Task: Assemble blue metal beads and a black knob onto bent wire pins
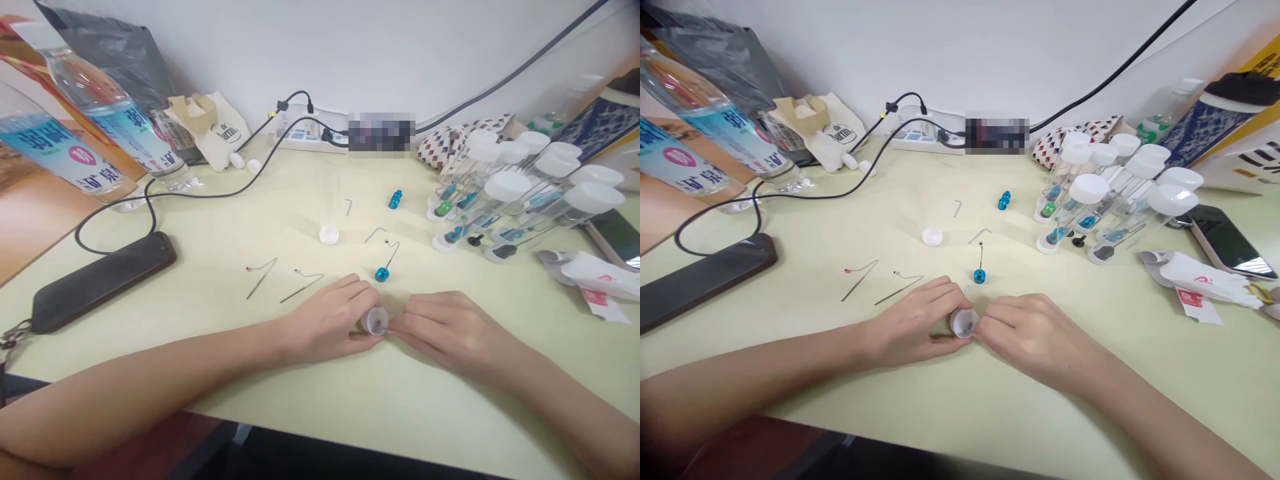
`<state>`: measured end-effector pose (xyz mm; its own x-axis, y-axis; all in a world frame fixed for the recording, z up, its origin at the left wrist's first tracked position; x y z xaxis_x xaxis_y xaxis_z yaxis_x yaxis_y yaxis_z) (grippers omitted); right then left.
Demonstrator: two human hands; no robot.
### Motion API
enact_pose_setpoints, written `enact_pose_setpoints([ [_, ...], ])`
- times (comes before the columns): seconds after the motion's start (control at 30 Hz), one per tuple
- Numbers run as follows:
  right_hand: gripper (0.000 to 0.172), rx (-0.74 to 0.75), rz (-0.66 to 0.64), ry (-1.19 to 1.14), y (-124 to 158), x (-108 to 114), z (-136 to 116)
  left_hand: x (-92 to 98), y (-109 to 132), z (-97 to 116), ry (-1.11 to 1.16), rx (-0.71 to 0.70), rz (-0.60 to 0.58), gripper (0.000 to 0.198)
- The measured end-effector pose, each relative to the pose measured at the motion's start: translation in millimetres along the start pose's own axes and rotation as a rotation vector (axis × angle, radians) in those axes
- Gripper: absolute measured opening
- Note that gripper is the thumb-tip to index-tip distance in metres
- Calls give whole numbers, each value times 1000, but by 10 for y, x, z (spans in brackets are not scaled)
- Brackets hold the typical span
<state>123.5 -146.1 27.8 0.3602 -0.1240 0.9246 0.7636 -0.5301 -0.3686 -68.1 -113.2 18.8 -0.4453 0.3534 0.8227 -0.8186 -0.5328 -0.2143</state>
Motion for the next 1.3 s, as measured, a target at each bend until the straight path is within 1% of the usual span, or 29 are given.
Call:
enact_pose_setpoints([
  [0.37, 15, 4, -27, 27, -19, 17, -7, 5, -2, 7, -6, -10, 16, 15],
  [0.57, 20, 15, -28, 97, -55, 36, -8, 5, 8, -6, -6, -7, 51, 18],
  [0.7, 21, -1, -59, 95, -47, 25, -3, 15, 12, -13, -18, 15, 78, 20],
  [0.83, 21, -106, -80, 16, -17, -17, 6, 16, 20, -21, -18, 27, 78, 22],
  [1.0, 14, -303, -9, -253, -20, -74, 46, 20, 19, -43, 33, 57, 65, 30],
  [1.1, 11, -402, -1, -396, -43, -56, 84, 31, 5, -56, 62, 66, 47, 38],
  [1.2, 12, -491, -8, -501, -52, -1, 110, 34, -6, -70, 84, 74, 17, 44],
  [1.23, 12, -515, 13, -538, -50, 21, 114, 31, -8, -72, 91, 73, 4, 45],
  [1.3, 11, -549, 96, -617, -41, 59, 115, 25, -6, -71, 100, 60, -17, 44],
])
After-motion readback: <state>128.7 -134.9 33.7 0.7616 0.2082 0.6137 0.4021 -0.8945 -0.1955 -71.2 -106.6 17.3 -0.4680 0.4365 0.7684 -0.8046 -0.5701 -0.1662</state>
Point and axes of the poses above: each hand's wrist, its own y-axis away from the middle knuckle, its own x-axis out of the back of the hand, z = x × y, the point moved 2 cm from there along -y, towards the middle knuckle, and after that the axes turned 4 degrees about y, right-handed, at the moved point
